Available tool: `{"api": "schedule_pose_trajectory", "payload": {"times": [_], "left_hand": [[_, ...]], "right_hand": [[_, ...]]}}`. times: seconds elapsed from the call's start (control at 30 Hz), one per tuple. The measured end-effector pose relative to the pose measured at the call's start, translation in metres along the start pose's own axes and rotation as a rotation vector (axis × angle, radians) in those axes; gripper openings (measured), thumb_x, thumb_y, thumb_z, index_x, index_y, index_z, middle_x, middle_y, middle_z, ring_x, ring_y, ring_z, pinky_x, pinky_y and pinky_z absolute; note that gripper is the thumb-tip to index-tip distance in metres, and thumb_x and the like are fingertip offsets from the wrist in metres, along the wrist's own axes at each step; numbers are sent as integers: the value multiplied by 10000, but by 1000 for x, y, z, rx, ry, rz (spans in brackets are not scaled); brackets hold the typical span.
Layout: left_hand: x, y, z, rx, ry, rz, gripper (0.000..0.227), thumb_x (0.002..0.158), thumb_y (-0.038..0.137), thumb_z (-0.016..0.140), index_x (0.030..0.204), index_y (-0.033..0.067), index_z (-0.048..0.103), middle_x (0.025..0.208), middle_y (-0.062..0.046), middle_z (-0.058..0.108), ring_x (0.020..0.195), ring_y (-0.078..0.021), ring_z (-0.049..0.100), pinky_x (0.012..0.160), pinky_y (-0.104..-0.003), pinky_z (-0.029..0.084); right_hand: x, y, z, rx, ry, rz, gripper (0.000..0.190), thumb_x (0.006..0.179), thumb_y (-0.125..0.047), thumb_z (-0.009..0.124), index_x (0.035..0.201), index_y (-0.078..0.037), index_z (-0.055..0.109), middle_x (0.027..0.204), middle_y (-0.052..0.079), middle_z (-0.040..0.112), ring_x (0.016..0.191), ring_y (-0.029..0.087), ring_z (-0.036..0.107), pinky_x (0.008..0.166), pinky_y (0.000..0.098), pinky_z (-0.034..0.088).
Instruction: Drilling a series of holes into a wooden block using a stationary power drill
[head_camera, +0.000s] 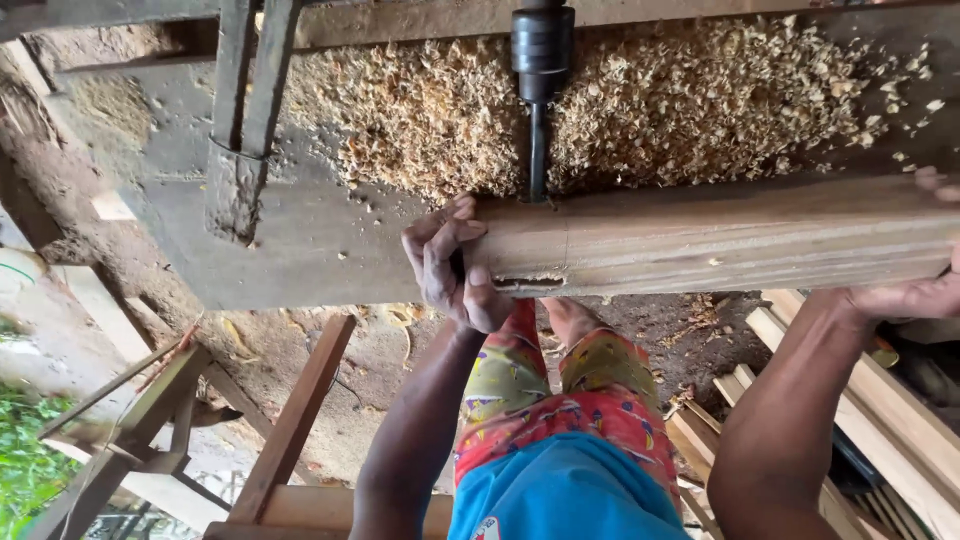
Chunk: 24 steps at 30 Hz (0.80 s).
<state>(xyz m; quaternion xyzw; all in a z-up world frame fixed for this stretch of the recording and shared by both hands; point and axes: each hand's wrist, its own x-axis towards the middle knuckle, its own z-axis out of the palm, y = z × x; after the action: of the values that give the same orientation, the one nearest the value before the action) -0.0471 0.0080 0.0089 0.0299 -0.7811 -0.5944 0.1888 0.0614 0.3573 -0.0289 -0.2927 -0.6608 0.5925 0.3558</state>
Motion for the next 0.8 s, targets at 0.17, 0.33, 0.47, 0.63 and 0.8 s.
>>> {"api": "schedule_pose_trajectory", "payload": {"times": [0.17,0.33,0.47,0.63,0.8], "left_hand": [[-5,4,-2,20,7,-25,382,978,406,498,999,55,646,1011,-118,620,1030,-226,607,908,-434,600],[-5,0,-3,-13,20,-45,348,958,393,520,1004,73,649,1017,-102,615,1023,-202,608,899,-424,611],[-7,-2,-8,37,-13,-32,425,1006,483,482,992,89,641,1020,-83,592,1024,-196,609,872,-422,617],[-4,-5,-4,-22,2,-19,390,992,464,498,991,99,634,1030,-85,590,1006,-193,613,863,-464,641],[-1,-2,-2,62,10,22,427,998,481,467,997,101,660,1017,-84,630,1012,-204,618,830,-405,604]], "right_hand": [[-5,27,-27,109,-86,-25,634,861,-516,406,1076,47,603,1110,267,602,1094,430,580,1078,575,465],[-3,-3,3,96,92,35,268,871,-155,454,931,17,650,949,214,650,923,395,649,960,556,579],[-3,-3,-4,112,-50,61,316,929,-219,375,1050,-14,583,1032,179,584,1025,354,578,1049,527,499],[-1,2,-4,164,3,-2,276,923,-216,455,1021,-12,613,999,170,585,969,332,566,971,557,508],[-2,9,-11,139,-78,-85,246,977,-251,461,1051,-52,585,1055,153,584,977,326,568,923,554,524]]}}
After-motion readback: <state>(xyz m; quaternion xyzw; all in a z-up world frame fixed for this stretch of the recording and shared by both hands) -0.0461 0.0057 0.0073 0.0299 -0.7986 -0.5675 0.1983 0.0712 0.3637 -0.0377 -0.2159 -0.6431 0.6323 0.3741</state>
